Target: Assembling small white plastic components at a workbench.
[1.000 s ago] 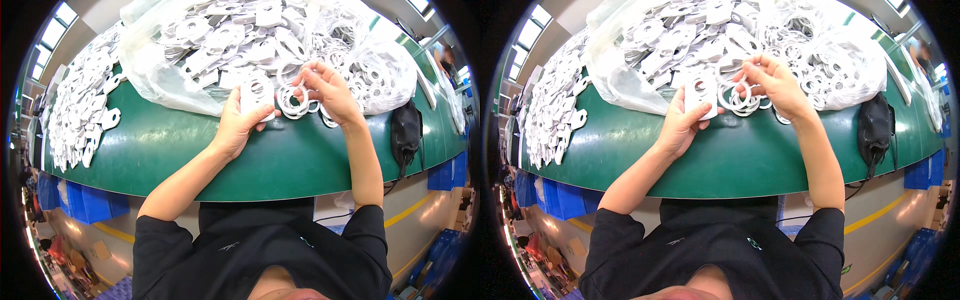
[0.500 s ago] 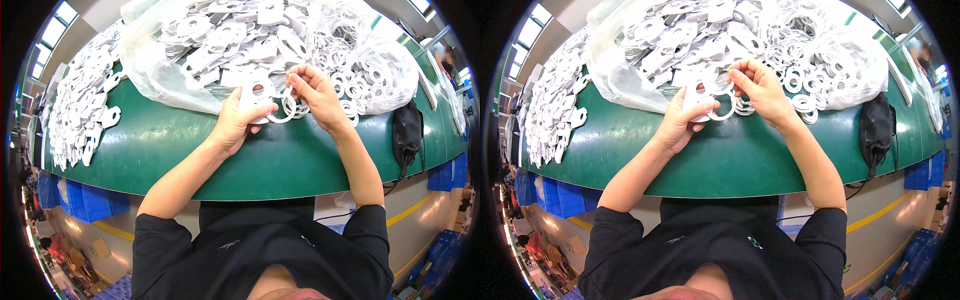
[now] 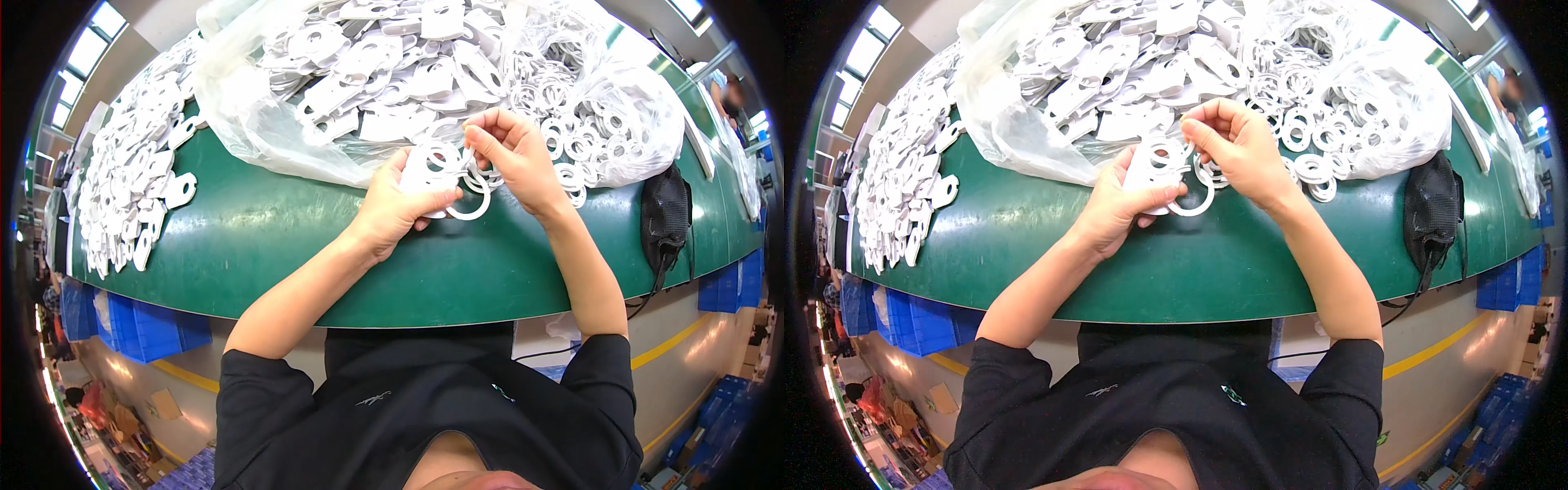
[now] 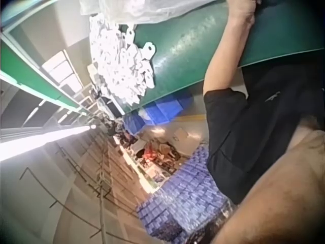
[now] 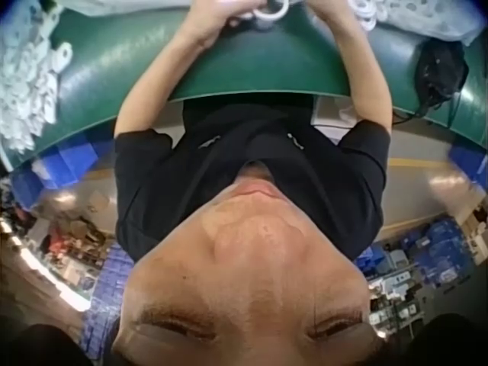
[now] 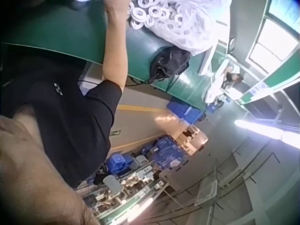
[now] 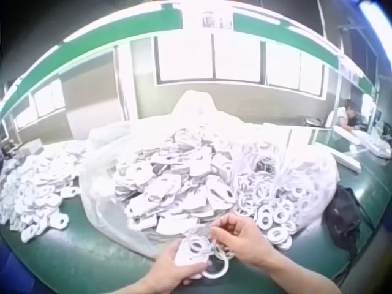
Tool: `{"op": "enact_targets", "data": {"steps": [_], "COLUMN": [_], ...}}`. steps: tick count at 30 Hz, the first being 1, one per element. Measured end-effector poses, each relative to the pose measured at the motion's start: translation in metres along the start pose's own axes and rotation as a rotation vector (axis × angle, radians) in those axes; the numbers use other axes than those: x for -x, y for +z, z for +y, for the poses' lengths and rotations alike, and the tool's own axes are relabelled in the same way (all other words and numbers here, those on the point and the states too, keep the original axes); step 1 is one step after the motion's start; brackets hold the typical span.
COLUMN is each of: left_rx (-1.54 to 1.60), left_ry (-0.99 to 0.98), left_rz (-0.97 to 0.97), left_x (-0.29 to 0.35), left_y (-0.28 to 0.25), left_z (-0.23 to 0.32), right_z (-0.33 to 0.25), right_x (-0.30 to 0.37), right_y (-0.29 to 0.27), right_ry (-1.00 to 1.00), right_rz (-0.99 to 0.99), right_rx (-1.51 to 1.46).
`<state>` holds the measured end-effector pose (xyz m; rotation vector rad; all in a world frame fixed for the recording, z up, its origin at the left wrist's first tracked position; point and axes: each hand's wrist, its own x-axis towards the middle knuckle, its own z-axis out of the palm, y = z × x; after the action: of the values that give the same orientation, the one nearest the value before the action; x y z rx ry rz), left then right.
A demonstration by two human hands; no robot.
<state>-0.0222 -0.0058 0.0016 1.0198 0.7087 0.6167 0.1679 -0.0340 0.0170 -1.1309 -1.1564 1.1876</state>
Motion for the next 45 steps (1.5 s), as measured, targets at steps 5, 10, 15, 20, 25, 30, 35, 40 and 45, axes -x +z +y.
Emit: {"op": "enact_targets", "data": {"steps": [5, 10, 15, 20, 25, 30, 35, 40, 45], "left_rx": [0.033, 0.003, 0.096, 0.106, 0.111, 0.172, 0.098, -0.055, -0.160], "left_ry": [-0.014, 0.025, 0.049, 0.042, 0.035, 0.023, 0.032, 0.095, 0.159], "left_rz": [-0.070, -0.077, -0.094, -0.214, -0.255, -0.277, -0.230, -0.217, -0.208], "left_x": [0.000, -0.006, -0.008, -0.002, -0.002, -0.003, -0.002, 0.001, 0.003], "left_y": [0.001, 0.002, -0.010, -0.004, -0.002, -0.005, -0.007, -0.005, 0.000], "left_z": [-0.006, -0.001, -0.001, 0.000, 0.001, -0.001, -0.004, 0.006, -0.003], "right_z": [0.000, -0.003, -0.003, -0.001, 0.003, -0.006, -0.006, 0.000, 0.000], "right_x": [-0.001, -0.008, -0.006, 0.001, 0.002, 0.007, 0.010, 0.007, 0.004], "right_y": [0.000, -0.029, -0.021, 0.000, -0.001, 0.006, 0.014, 0.013, 0.001], "right_ry": [-0.090, -0.179, -0.169, -0.113, -0.125, -0.101, -0.106, -0.387, -0.145], "right_rz": [0.013, 0.272, 0.188, 0.121, 0.081, 0.103, 0.126, 0.169, -0.045], "right_rx": [-0.018, -0.150, 0.110, 0.182, 0.340, 0.412, 0.415, 0.573, 0.371]}}
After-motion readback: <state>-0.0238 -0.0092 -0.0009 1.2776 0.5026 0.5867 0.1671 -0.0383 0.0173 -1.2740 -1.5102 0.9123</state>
